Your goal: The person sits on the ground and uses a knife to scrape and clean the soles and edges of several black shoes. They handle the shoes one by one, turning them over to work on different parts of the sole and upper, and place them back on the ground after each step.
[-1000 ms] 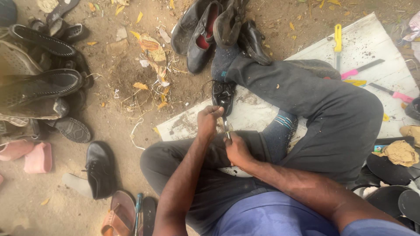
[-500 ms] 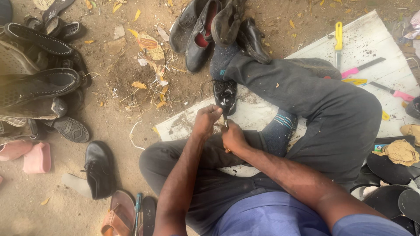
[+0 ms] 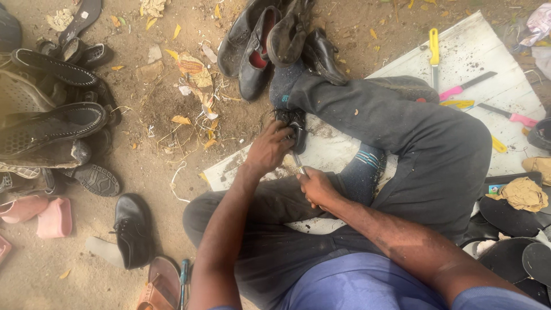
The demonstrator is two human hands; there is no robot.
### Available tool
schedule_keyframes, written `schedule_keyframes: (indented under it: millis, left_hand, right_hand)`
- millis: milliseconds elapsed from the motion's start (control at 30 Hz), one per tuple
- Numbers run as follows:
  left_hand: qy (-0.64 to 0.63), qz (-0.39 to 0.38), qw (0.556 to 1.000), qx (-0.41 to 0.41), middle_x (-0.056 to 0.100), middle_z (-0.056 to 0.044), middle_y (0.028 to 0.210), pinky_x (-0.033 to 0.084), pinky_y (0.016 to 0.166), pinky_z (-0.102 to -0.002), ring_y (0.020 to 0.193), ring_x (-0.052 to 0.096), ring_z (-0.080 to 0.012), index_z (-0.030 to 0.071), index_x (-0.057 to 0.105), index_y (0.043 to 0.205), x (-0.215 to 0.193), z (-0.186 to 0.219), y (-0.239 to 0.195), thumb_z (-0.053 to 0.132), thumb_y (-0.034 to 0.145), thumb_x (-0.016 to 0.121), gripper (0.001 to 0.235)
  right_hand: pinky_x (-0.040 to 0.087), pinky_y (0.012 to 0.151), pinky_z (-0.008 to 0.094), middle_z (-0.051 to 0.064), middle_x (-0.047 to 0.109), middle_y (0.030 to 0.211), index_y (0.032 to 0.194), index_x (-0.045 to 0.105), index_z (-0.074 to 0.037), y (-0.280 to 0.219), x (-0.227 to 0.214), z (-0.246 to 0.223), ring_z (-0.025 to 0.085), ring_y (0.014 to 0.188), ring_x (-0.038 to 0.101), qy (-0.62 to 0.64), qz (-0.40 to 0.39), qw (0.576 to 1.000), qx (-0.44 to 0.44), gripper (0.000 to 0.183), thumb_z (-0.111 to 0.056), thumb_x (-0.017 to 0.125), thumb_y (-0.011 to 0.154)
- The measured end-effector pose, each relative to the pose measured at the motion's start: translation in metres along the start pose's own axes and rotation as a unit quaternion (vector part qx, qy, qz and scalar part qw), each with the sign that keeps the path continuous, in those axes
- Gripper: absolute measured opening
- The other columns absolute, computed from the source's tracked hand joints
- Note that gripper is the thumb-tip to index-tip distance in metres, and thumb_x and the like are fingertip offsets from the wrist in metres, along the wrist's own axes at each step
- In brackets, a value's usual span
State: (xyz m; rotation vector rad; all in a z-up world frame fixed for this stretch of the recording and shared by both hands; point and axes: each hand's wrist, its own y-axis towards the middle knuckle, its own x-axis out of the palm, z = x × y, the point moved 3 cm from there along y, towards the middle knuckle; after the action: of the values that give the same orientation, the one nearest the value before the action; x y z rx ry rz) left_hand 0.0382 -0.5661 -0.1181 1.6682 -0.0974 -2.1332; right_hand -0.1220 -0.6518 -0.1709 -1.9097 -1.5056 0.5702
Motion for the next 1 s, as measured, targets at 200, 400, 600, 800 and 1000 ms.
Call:
schedule_keyframes:
  millis: [200, 400, 600, 800, 1000]
  left_hand:
    - [-0.356, -0.142, 0.888, -0.255, 0.059, 0.0, 0.102, 0.057, 0.089, -0.036, 0.096, 0.064, -0.0202, 0.004, 0.075, 0.104, 0.051, -0.019, 0.024, 0.023, 0.09, 0.071, 0.024]
    - [-0.463, 0.038, 0.844, -0.269, 0.061, -0.008, 0.092, 0.05, 0.081, -0.035, 0.09, 0.061, -0.0218, -0.004, 0.077, 0.098, 0.083, -0.005, 0.039, 0.007, 0.085, 0.078, 0.018]
    - [-0.531, 0.086, 0.79, -0.295, 0.063, -0.005, 0.094, 0.051, 0.079, -0.032, 0.087, 0.063, -0.0191, -0.005, 0.075, 0.098, 0.084, -0.009, 0.035, 0.005, 0.086, 0.076, 0.017]
    - [-0.562, 0.15, 0.739, -0.34, 0.061, -0.005, 0.095, 0.05, 0.077, -0.029, 0.086, 0.061, -0.0163, -0.007, 0.074, 0.093, 0.091, -0.006, 0.034, 0.003, 0.088, 0.075, 0.012]
    - [-0.576, 0.215, 0.678, -0.402, 0.063, -0.005, 0.096, 0.05, 0.08, -0.028, 0.087, 0.062, -0.016, -0.006, 0.076, 0.093, 0.107, -0.008, 0.048, 0.003, 0.088, 0.074, 0.011]
  right_hand:
    - [0.035, 0.031, 0.028, -0.001, 0.047, 0.066, 0.103, 0.057, -0.005, 0.005, -0.029, -0.019, 0.008, 0.042, 0.039, 0.01, -0.004, 1.0, 0.012, 0.02, -0.022, 0.048, 0.105]
    - [0.035, 0.029, 0.031, 0.002, 0.051, 0.067, 0.109, 0.058, -0.002, -0.005, -0.032, -0.021, 0.012, 0.04, 0.041, -0.015, 0.108, 0.994, -0.018, 0.023, -0.022, 0.048, 0.104]
    - [0.036, 0.03, 0.035, 0.007, 0.053, 0.067, 0.122, 0.056, -0.005, -0.01, -0.025, -0.035, 0.018, 0.036, 0.043, -0.062, 0.123, 0.99, -0.02, 0.028, -0.024, 0.048, 0.102]
    - [0.047, 0.035, 0.041, 0.019, 0.066, 0.076, 0.129, 0.049, -0.001, -0.007, -0.002, -0.03, 0.028, 0.04, 0.058, -0.122, 0.173, 0.976, -0.055, 0.033, -0.021, 0.05, 0.103]
    - [0.052, 0.039, 0.044, 0.026, 0.07, 0.08, 0.126, 0.049, 0.005, 0.064, -0.009, 0.014, 0.035, 0.046, 0.065, -0.099, 0.187, 0.976, -0.046, 0.03, -0.012, 0.051, 0.102]
